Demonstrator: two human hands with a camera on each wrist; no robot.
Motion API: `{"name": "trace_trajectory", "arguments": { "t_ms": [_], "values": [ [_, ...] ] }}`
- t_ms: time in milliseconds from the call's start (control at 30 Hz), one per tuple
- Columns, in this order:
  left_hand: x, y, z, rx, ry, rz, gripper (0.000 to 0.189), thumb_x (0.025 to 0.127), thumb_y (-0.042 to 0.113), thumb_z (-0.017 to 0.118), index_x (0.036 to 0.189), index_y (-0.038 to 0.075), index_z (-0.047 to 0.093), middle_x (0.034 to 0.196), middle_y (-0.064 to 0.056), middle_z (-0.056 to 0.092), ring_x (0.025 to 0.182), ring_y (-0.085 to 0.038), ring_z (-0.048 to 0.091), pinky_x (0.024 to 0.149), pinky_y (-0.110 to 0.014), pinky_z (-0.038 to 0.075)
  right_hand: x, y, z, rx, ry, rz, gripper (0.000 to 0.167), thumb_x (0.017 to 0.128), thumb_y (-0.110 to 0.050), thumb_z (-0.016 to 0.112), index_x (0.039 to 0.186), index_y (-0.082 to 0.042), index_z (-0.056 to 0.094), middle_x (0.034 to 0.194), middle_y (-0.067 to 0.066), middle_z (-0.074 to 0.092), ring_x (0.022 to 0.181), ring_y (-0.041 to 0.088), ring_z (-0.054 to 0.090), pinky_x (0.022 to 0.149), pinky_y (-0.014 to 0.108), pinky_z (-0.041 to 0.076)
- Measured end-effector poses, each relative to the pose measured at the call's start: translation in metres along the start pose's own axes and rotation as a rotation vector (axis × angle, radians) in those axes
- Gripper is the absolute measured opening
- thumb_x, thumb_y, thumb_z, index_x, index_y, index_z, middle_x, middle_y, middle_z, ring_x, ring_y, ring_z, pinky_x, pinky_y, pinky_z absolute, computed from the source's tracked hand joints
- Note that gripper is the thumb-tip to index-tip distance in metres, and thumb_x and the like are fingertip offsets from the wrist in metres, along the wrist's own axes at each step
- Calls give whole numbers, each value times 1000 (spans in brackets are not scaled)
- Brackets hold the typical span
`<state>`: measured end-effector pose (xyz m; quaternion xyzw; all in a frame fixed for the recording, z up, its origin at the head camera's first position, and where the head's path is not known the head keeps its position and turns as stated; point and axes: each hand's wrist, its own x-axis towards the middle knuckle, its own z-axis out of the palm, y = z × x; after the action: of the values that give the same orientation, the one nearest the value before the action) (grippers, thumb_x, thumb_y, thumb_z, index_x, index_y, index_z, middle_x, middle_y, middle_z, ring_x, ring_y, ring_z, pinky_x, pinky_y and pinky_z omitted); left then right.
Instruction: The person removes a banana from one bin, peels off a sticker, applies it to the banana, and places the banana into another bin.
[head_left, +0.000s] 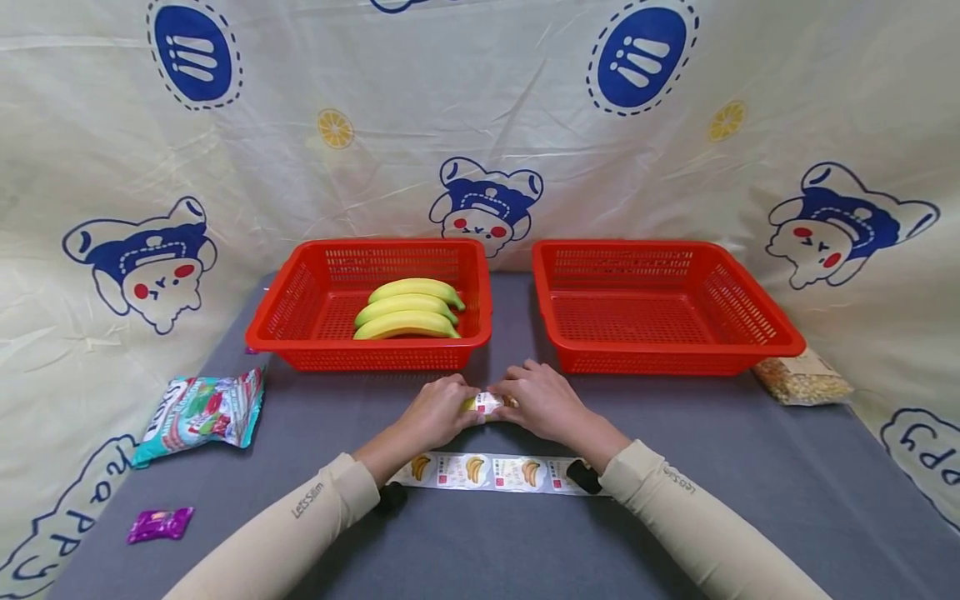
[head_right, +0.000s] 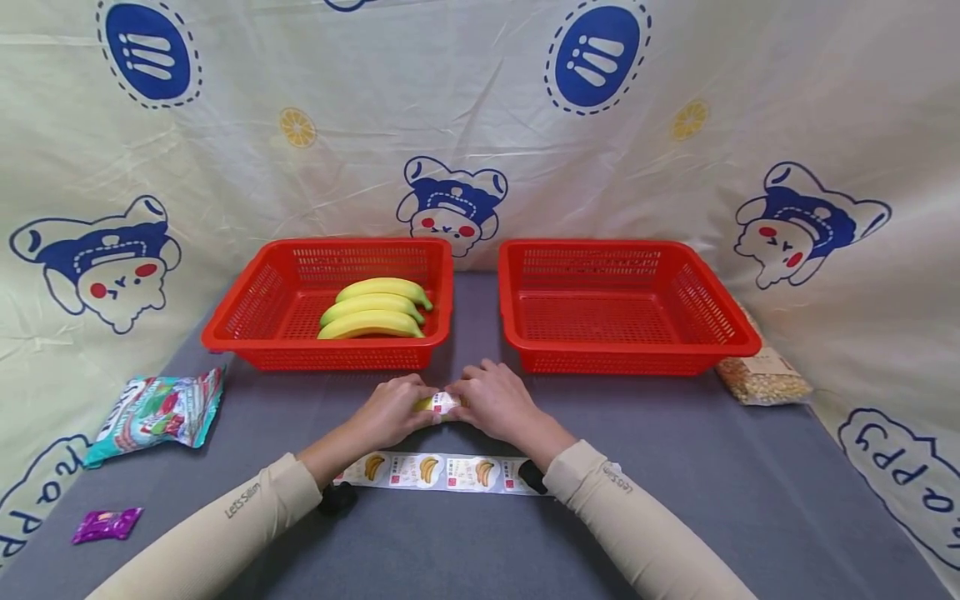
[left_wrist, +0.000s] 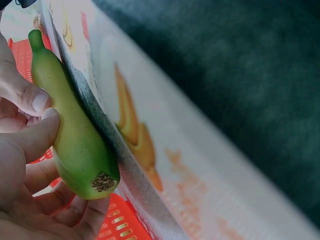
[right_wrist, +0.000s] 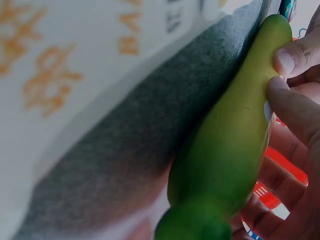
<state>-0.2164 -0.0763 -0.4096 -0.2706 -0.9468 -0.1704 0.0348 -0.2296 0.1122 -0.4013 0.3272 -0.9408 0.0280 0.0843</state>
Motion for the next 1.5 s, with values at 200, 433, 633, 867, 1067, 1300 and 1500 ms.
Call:
{"name": "trace_trajectory", "arguments": {
  "t_ms": [200,433,633,867,1067,1300,1500],
  "values": [
    [-1,1,0,-8,10,1,36,82,27,72,111,5,69,92,-8,66,80,-18,58,72,-33,46,-12,9,-4,25,-28,78,35,78,-43,73,107,-24,72,91,-2,64,77,16,52,63,28,42],
    [-2,0,0,-41,13,-16,37,82,26,73,111,4,69,94,-9,66,82,-20,60,74,-36,48,-20,15,-7,52,-95,125,38,80,-42,71,112,-21,70,96,1,66,79,18,59,64,33,48],
    [-2,-2,2,-108,-12,-58,39,83,26,71,117,7,67,97,-7,65,83,-19,58,74,-34,45,-20,14,-5,68,-105,154,39,80,-43,70,111,-20,70,98,2,66,82,18,58,66,34,48],
    [-11,-3,-4,-271,-107,-151,52,87,20,66,136,10,51,125,-13,60,112,-28,55,97,-46,40,-21,14,-2,75,-89,169,41,80,-45,70,112,-20,70,99,1,65,82,18,56,65,33,47],
    [-21,-8,-5,-403,-53,-275,46,83,17,71,126,9,56,123,-9,64,112,-25,58,98,-47,40,-23,13,-1,91,-62,174,42,80,-46,71,113,-21,69,101,1,65,84,18,56,66,34,47],
    [-26,-11,-4,-397,15,-263,34,82,15,72,115,13,66,110,-4,69,96,-17,62,87,-39,45,-24,14,1,111,-31,175,41,79,-45,71,112,-21,69,100,0,65,83,17,56,65,33,46],
    [-27,-10,-2,-379,24,-246,33,81,15,73,113,11,68,107,-6,70,95,-18,62,84,-38,46,-27,17,0,175,-49,184,41,79,-45,71,112,-20,69,99,0,65,85,16,56,69,34,45]
  ]
}}
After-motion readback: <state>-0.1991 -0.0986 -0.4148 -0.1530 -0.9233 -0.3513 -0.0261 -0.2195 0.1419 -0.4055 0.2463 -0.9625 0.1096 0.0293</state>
